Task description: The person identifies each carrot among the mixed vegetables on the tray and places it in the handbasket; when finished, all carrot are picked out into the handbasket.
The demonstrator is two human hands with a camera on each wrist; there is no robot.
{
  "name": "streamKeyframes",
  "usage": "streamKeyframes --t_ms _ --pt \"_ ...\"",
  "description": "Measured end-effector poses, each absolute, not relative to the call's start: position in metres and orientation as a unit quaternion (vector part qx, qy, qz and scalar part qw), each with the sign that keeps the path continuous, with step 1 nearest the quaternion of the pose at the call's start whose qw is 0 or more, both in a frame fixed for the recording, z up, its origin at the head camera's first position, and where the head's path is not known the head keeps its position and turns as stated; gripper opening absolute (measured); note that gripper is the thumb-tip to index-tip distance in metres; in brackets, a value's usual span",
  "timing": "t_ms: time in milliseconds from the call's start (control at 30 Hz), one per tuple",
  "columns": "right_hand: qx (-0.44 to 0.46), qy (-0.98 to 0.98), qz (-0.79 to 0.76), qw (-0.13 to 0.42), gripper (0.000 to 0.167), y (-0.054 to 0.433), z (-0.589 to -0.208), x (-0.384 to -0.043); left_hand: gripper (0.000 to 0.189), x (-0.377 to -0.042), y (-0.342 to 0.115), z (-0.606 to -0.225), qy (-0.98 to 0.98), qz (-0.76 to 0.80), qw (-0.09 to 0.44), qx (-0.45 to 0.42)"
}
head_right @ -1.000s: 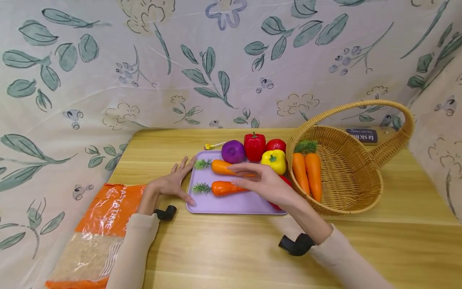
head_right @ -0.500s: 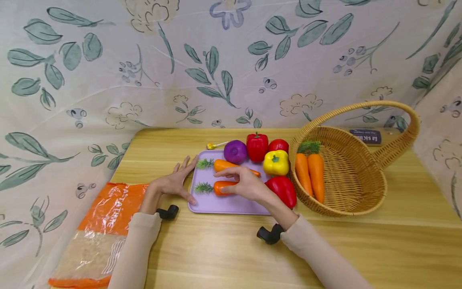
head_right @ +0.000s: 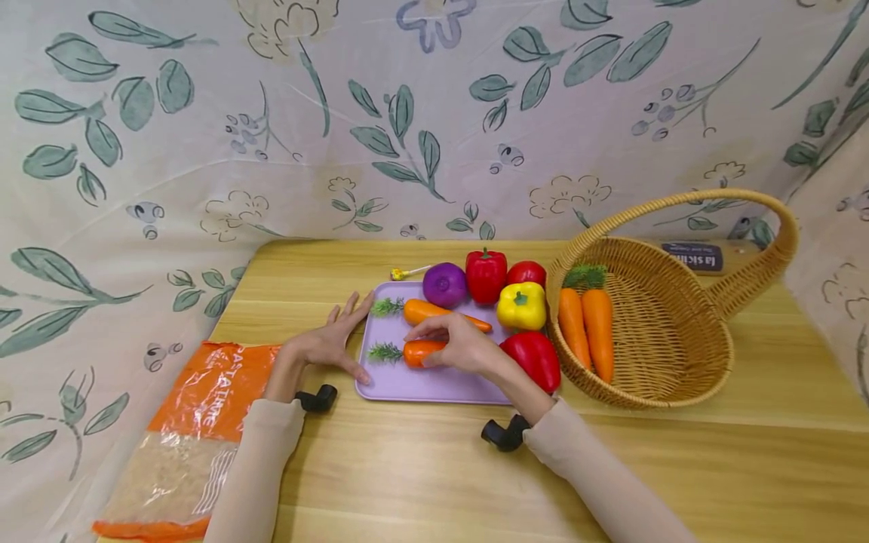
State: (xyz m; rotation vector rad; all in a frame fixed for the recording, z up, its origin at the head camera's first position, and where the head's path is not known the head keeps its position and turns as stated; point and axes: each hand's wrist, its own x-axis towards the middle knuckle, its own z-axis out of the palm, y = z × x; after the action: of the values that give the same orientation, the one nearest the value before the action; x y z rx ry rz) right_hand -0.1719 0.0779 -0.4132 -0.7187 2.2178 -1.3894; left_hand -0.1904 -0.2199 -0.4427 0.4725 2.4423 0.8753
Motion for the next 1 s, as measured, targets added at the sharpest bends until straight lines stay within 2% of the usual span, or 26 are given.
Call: streamKeyframes --t_ms 467,1000 --pt "-0.269 0.807 -0.473 0.23 0.046 0.0743 -0.4178 -0.1775 0.152 -0.1907 -0.2193 -0.4436 0.9 0.314 0.252 0.171" --pt "-0.256 0.828 -0.439 0.235 0.045 0.0758 -0.4163 -0.1767 0.152 -0.19 -0.2195 -0.4425 0.898 0.319 0.256 0.164"
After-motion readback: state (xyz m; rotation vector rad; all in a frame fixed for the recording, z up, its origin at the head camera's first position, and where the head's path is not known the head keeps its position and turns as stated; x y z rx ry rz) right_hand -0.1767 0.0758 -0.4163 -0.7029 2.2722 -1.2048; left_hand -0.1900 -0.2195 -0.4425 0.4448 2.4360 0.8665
